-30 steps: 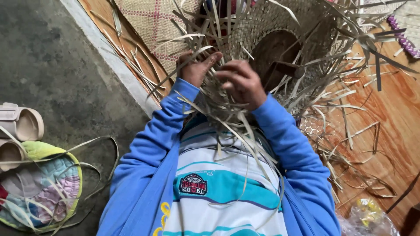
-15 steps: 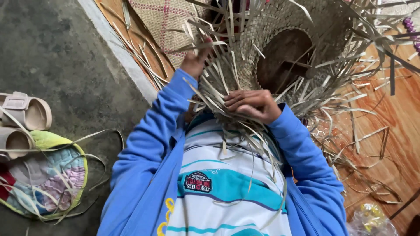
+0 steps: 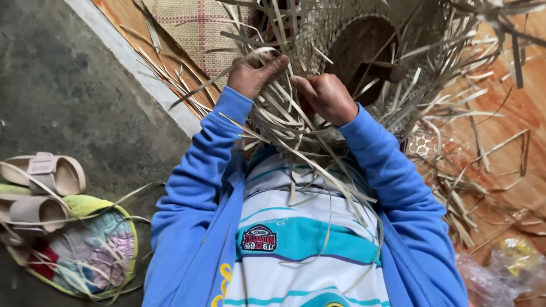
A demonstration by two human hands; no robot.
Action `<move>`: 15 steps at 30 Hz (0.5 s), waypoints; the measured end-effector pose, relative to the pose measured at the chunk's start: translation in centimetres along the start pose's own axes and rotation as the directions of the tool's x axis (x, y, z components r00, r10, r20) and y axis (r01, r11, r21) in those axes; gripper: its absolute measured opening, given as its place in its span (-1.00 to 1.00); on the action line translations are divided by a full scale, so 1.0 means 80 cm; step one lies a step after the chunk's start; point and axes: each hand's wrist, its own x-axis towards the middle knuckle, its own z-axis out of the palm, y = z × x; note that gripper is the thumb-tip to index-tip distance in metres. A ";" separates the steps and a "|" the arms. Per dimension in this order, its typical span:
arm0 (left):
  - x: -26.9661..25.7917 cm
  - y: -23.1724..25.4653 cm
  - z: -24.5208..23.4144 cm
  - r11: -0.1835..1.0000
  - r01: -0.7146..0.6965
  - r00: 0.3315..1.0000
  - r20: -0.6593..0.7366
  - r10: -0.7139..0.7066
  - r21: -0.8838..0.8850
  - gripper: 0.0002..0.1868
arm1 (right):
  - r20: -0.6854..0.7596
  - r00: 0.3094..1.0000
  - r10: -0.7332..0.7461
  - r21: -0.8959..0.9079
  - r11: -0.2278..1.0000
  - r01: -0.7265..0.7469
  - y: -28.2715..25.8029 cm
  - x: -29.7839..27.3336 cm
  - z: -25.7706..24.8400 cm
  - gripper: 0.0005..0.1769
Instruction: The person is weaving a straw hat by hand, meticulously interlacing dried plant fibers to form the brim and crown.
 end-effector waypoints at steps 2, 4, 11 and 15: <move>-0.010 0.028 0.004 0.999 0.023 1.000 0.004 -0.023 0.034 -0.59 | -0.029 0.999 0.017 0.117 0.993 -0.013 0.016 0.010 0.006 -0.42; -0.019 0.042 0.008 0.995 -0.088 0.996 -0.019 0.089 0.038 -0.72 | 0.041 0.999 0.020 0.412 0.910 -0.036 0.022 0.015 0.002 -0.52; -0.022 0.029 0.016 0.947 -0.228 0.948 -0.170 0.269 0.227 -0.74 | 0.067 0.997 0.036 0.565 0.823 -0.067 0.011 0.035 -0.004 -0.76; -0.020 0.026 0.012 0.974 -0.219 0.960 -0.162 0.227 0.062 -0.81 | 0.112 0.992 -0.066 0.321 0.947 0.027 0.012 0.028 -0.020 -0.73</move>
